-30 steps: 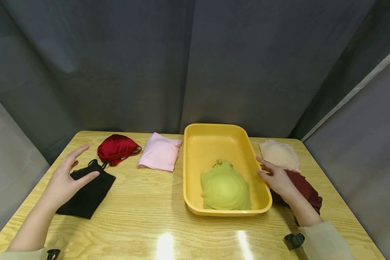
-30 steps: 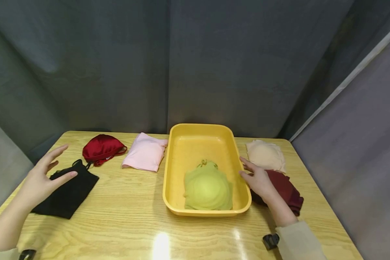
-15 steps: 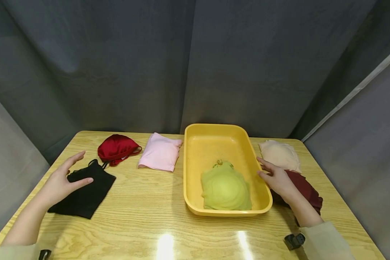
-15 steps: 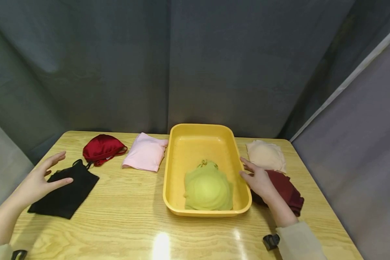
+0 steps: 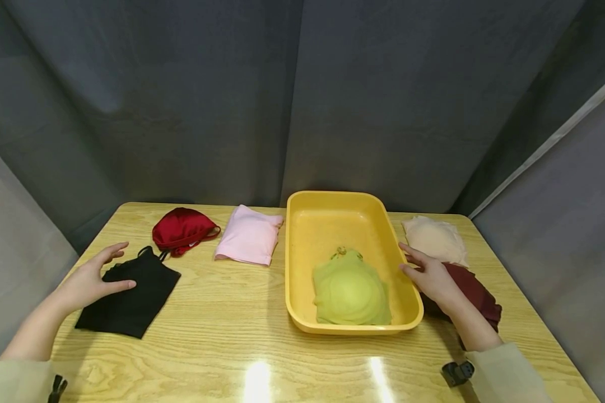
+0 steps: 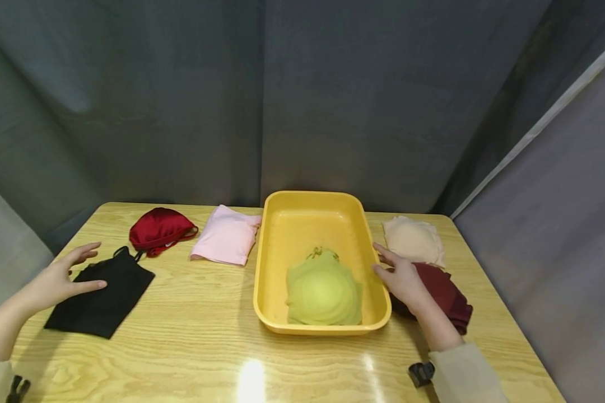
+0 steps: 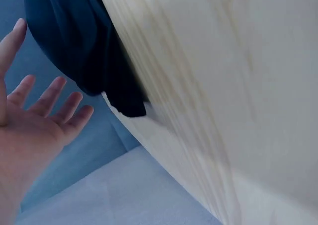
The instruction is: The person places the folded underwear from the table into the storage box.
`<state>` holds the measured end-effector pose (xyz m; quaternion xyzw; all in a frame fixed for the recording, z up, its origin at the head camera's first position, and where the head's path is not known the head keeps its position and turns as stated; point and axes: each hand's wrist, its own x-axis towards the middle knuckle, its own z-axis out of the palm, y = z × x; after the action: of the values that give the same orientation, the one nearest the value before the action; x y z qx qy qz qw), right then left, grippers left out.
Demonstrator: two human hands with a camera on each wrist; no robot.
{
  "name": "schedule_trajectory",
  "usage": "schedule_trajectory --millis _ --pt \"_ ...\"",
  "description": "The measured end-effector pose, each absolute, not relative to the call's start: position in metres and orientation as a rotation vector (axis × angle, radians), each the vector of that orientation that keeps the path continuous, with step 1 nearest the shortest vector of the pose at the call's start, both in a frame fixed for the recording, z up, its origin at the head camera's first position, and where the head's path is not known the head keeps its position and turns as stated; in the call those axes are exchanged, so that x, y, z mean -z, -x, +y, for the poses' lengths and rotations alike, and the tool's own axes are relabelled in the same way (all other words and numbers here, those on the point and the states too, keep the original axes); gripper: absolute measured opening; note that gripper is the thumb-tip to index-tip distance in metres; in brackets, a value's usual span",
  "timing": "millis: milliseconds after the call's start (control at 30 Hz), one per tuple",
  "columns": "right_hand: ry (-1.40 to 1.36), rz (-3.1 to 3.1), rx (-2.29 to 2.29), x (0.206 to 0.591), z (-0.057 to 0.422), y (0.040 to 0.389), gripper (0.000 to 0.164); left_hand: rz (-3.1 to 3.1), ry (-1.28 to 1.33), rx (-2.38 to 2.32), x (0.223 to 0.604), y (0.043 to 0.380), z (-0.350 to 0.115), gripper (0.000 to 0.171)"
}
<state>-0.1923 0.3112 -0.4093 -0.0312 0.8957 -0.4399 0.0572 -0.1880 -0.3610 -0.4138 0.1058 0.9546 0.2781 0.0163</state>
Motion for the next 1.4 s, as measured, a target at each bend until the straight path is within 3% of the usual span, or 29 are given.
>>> schedule_trajectory --millis 567,1400 --pt "0.115 2.707 1.355 0.409 0.311 0.192 0.059 2.734 -0.215 -0.722 0.414 0.21 -0.374 0.094" --pt "0.112 2.712 1.34 0.408 0.311 0.191 0.06 2.658 -0.287 -0.836 0.424 0.221 -0.371 0.087"
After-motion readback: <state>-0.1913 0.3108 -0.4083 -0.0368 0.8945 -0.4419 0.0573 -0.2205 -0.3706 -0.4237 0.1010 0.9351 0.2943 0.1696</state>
